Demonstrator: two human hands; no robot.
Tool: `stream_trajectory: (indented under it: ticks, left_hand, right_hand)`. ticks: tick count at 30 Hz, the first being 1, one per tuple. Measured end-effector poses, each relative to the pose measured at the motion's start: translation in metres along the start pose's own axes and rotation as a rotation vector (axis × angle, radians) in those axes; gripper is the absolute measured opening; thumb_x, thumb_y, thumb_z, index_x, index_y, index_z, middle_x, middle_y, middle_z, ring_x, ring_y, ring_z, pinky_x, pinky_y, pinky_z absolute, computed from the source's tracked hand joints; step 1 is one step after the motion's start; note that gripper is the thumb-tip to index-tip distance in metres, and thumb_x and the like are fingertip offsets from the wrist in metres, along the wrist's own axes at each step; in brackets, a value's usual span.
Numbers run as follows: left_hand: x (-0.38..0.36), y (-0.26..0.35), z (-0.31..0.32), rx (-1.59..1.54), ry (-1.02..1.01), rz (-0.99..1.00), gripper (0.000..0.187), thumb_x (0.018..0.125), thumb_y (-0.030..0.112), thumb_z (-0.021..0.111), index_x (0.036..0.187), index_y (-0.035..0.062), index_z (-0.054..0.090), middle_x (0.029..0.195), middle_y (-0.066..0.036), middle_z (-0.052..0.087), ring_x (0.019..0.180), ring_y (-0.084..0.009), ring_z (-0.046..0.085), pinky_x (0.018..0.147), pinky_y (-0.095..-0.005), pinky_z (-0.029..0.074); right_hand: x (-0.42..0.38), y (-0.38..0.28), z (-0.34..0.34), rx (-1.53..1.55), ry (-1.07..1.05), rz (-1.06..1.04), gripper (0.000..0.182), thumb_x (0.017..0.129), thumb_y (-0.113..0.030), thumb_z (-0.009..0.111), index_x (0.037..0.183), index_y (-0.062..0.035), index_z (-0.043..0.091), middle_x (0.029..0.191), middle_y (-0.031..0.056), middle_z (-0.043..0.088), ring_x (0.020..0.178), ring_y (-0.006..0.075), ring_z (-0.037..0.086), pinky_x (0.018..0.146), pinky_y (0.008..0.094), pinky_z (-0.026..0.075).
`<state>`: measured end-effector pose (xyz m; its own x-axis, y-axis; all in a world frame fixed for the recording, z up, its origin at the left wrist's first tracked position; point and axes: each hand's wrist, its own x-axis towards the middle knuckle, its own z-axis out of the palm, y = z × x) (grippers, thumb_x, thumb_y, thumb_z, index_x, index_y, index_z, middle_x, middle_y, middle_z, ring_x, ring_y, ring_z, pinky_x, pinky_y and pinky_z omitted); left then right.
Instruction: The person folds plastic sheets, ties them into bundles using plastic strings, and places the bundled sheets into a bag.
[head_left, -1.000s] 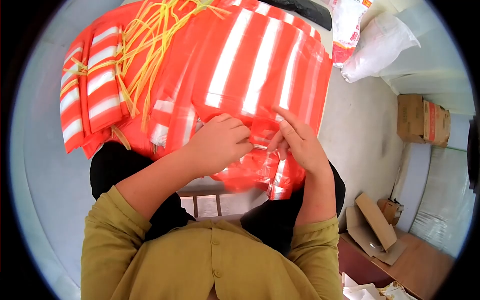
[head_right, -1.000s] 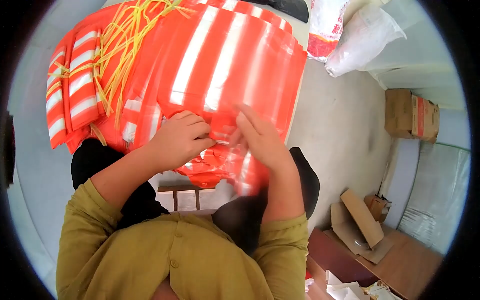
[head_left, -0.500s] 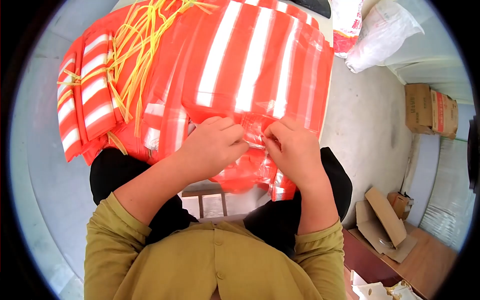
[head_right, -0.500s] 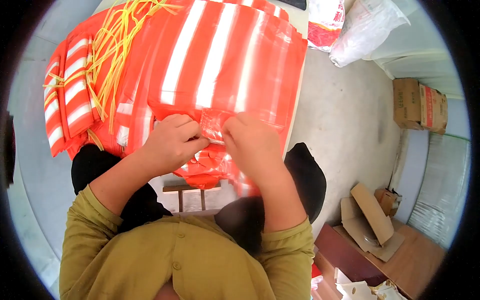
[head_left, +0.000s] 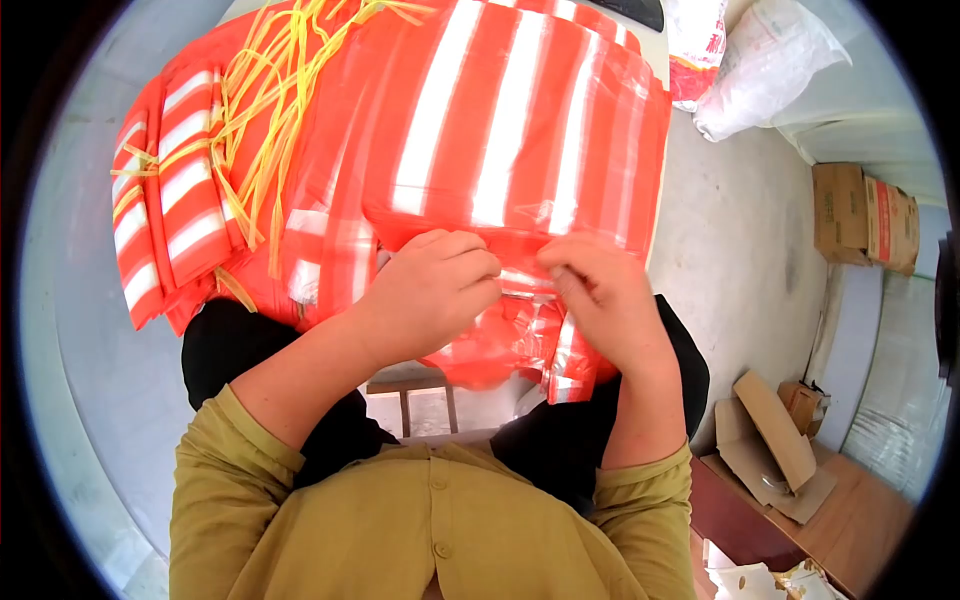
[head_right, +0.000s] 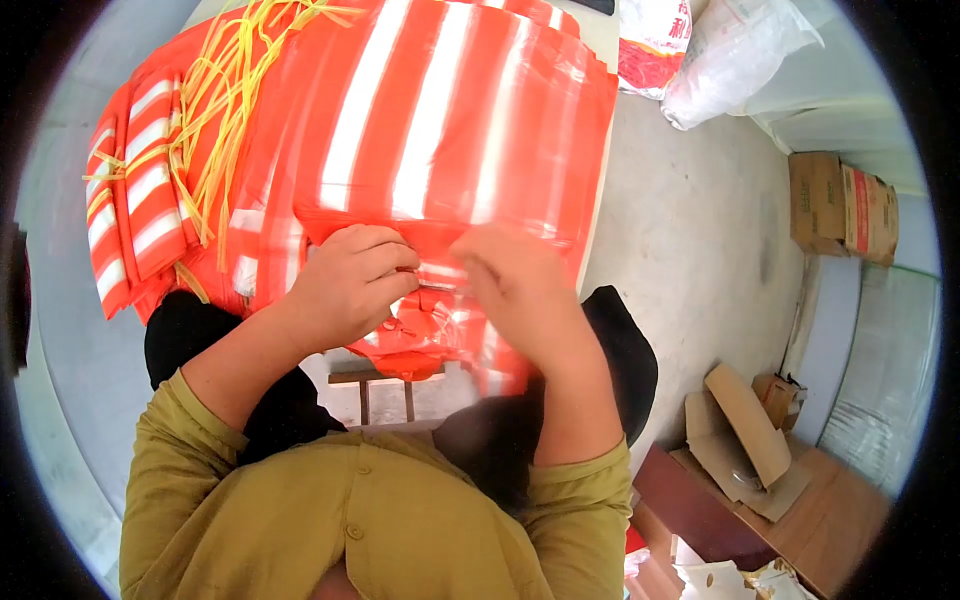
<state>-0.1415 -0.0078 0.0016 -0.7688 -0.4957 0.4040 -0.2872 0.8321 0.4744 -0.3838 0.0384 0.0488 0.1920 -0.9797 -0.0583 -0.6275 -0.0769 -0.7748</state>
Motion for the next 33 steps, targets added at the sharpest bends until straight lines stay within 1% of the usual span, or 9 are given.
stream_trajectory:
  ticks: [3, 6, 12, 15, 18, 22, 27, 30, 33]
  left_hand:
    - [0.001, -0.003, 0.002, -0.047, 0.012, -0.014, 0.018, 0.072, 0.003, 0.072, 0.090, 0.0042, 0.070, 0.102, -0.008, 0.070, 0.098, -0.0296, 0.067, 0.086, -0.0410, 0.056]
    - [0.003, -0.002, -0.001, -0.112, 0.014, -0.099, 0.022, 0.072, 0.003, 0.073, 0.093, 0.0044, 0.069, 0.097, -0.009, 0.070, 0.094, -0.0311, 0.066, 0.083, -0.0411, 0.055]
    - [0.006, 0.000, 0.008, -0.163, 0.103, -0.328, 0.011, 0.080, 0.005, 0.072, 0.089, 0.0051, 0.066, 0.084, -0.010, 0.065, 0.082, -0.0329, 0.063, 0.072, -0.0449, 0.052]
    - [0.010, 0.002, 0.007, -0.185, 0.110, -0.415, 0.009, 0.082, 0.005, 0.071, 0.089, 0.0053, 0.064, 0.085, -0.011, 0.065, 0.082, -0.0342, 0.064, 0.071, -0.0468, 0.052]
    - [0.011, 0.002, 0.008, -0.182, 0.111, -0.456, 0.014, 0.086, 0.007, 0.072, 0.094, 0.0062, 0.061, 0.082, -0.012, 0.062, 0.084, -0.0345, 0.064, 0.072, -0.0462, 0.050]
    - [0.014, 0.006, 0.006, -0.198, 0.078, -0.549, 0.011, 0.090, 0.007, 0.071, 0.096, 0.0049, 0.061, 0.088, -0.013, 0.063, 0.086, -0.0348, 0.065, 0.074, -0.0457, 0.052]
    - [0.008, 0.001, 0.005, -0.163, 0.041, -0.457, 0.015, 0.090, 0.002, 0.068, 0.104, 0.0031, 0.065, 0.103, -0.014, 0.065, 0.093, -0.0333, 0.067, 0.076, -0.0420, 0.055]
    - [0.001, -0.006, 0.007, -0.090, -0.004, -0.335, 0.026, 0.085, 0.004, 0.071, 0.110, 0.0028, 0.068, 0.110, -0.014, 0.065, 0.099, -0.0333, 0.066, 0.081, -0.0427, 0.055]
    - [0.004, -0.001, -0.003, 0.045, 0.028, -0.216, 0.035, 0.079, 0.007, 0.074, 0.114, 0.0029, 0.069, 0.116, -0.012, 0.065, 0.106, -0.0327, 0.064, 0.089, -0.0432, 0.053]
  right_hand:
    - [0.004, 0.006, -0.004, -0.169, 0.108, -0.069, 0.015, 0.091, 0.004, 0.066, 0.105, 0.0009, 0.072, 0.113, 0.0138, 0.072, 0.105, 0.0327, 0.068, 0.089, 0.0386, 0.055]
    - [0.006, 0.011, 0.002, -0.157, 0.064, -0.111, 0.012, 0.090, 0.000, 0.068, 0.101, -0.0005, 0.071, 0.105, 0.0141, 0.071, 0.103, 0.0353, 0.067, 0.090, 0.0434, 0.054]
    - [0.005, 0.004, 0.006, -0.093, 0.093, -0.061, 0.015, 0.090, 0.006, 0.065, 0.103, 0.0016, 0.072, 0.106, 0.0132, 0.071, 0.102, 0.0309, 0.068, 0.088, 0.0380, 0.055]
    - [-0.002, -0.006, 0.003, 0.000, 0.034, -0.017, 0.017, 0.087, 0.007, 0.067, 0.102, 0.0014, 0.073, 0.105, 0.0131, 0.072, 0.098, 0.0301, 0.069, 0.085, 0.0385, 0.056]
    - [-0.003, -0.009, 0.006, 0.071, -0.100, -0.308, 0.020, 0.085, 0.005, 0.072, 0.104, 0.0000, 0.074, 0.105, 0.0128, 0.073, 0.095, 0.0304, 0.069, 0.083, 0.0396, 0.057]
    - [0.006, -0.002, 0.022, -0.168, -0.017, -0.397, 0.025, 0.081, -0.001, 0.076, 0.105, 0.0005, 0.073, 0.111, 0.0123, 0.070, 0.100, 0.0317, 0.066, 0.087, 0.0416, 0.056]
    - [0.008, 0.000, 0.020, -0.307, -0.013, -0.364, 0.033, 0.076, -0.003, 0.080, 0.108, 0.0019, 0.072, 0.121, 0.0113, 0.067, 0.112, 0.0304, 0.063, 0.095, 0.0411, 0.054]
    - [0.008, 0.000, 0.017, -0.303, -0.041, -0.356, 0.038, 0.075, -0.004, 0.081, 0.112, 0.0010, 0.072, 0.120, 0.0107, 0.067, 0.111, 0.0312, 0.063, 0.095, 0.0413, 0.054]
    - [0.007, -0.004, 0.015, -0.339, -0.067, -0.316, 0.048, 0.072, -0.008, 0.085, 0.117, 0.0003, 0.072, 0.127, 0.0112, 0.069, 0.118, 0.0310, 0.064, 0.100, 0.0410, 0.055]
